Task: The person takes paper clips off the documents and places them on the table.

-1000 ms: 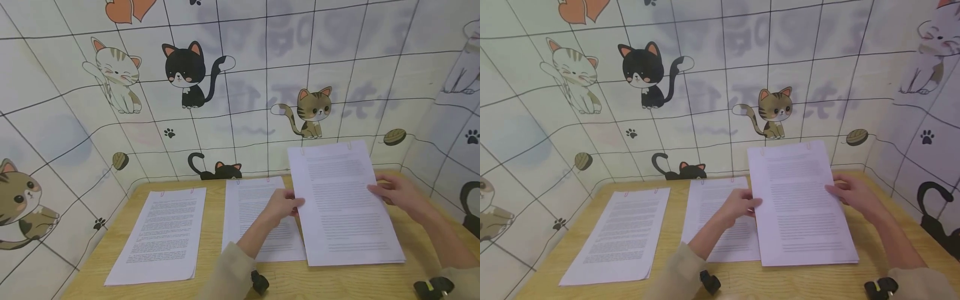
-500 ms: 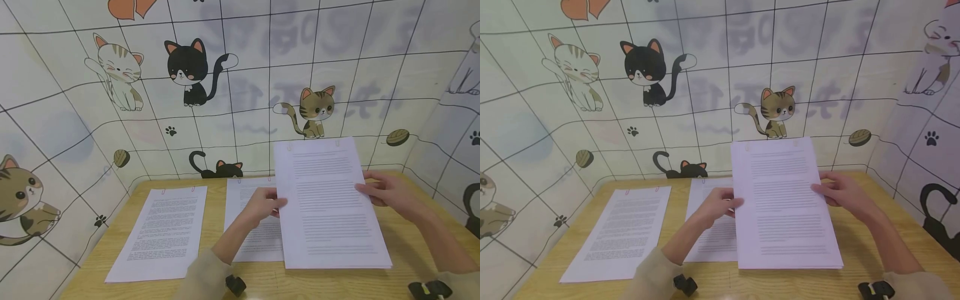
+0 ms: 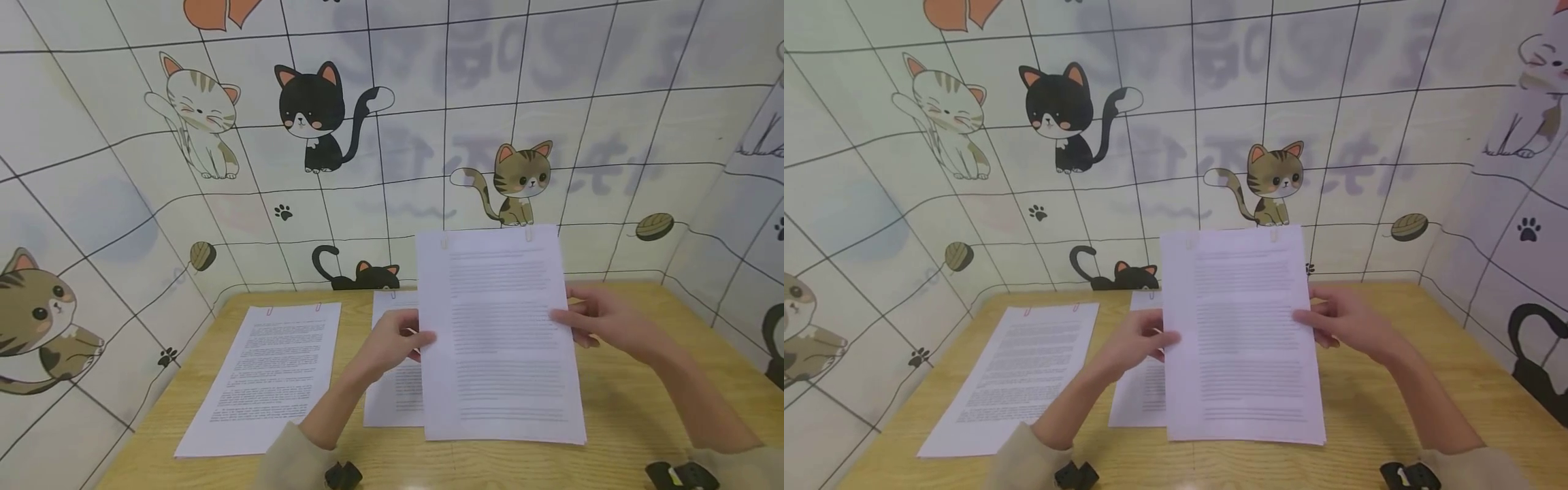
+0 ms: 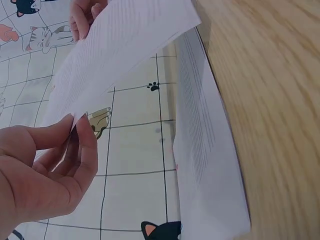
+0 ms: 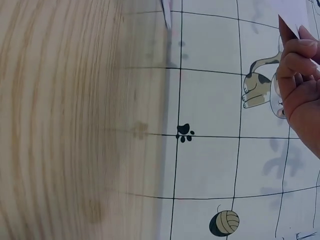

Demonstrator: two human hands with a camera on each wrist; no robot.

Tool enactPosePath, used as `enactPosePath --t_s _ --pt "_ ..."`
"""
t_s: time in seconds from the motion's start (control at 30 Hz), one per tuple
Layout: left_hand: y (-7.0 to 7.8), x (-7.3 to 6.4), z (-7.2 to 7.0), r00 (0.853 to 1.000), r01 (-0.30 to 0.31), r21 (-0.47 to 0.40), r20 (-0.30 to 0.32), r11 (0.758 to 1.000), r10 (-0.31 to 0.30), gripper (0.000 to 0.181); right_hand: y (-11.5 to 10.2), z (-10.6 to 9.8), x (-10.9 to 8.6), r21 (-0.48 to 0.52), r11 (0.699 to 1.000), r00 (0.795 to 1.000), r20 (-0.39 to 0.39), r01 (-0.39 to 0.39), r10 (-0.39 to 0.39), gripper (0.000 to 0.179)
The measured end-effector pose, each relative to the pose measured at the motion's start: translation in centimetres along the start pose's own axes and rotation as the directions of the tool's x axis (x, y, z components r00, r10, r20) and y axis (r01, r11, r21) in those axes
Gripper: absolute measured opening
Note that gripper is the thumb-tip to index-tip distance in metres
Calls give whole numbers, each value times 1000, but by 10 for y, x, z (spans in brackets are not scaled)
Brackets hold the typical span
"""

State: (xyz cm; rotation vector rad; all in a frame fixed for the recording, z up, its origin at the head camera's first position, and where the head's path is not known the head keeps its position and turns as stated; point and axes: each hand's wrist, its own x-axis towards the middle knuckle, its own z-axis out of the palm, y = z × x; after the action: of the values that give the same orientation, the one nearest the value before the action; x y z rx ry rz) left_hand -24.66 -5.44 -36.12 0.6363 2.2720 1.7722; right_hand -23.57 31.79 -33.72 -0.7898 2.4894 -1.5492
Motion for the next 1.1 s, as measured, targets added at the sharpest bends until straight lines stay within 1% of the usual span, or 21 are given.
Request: enactPosePath --t_s 0.1,0.33,0.5,0.63,0.73,0.87,1.0,1.1 --pt "-2 -6 -8 1000 1 40 1 999 -1 15 -2 7 5 17 1000 999 49 17 -18 33" --pt "-2 -18 -24 1000 0 90 9 996 -1 19 -10 19 12 18 1000 995 100 20 -21 39" --pt "-4 -22 -33 1000 -1 126 2 992 1 18 -14 28 17 12 999 989 143 43 -44 40" --pt "-6 -24 -39 1000 0 126 -8 992 1 21 -16 35 21 17 999 984 171 52 -54 39" --pt "-7 -25 -42 1000 11 118 -21 993 -9 23 -17 38 23 -3 998 984 171 61 -60 38" --pt "-10 -27 -45 999 38 100 -32 994 -35 22 -17 41 24 -14 998 987 147 69 -66 33" --pt "-12 -27 -47 998 57 84 -32 995 -55 21 -16 44 23 7 997 990 121 77 -77 29" --pt "-14 -27 -47 998 55 77 -25 995 -54 22 -14 46 22 8 996 991 100 87 -87 27"
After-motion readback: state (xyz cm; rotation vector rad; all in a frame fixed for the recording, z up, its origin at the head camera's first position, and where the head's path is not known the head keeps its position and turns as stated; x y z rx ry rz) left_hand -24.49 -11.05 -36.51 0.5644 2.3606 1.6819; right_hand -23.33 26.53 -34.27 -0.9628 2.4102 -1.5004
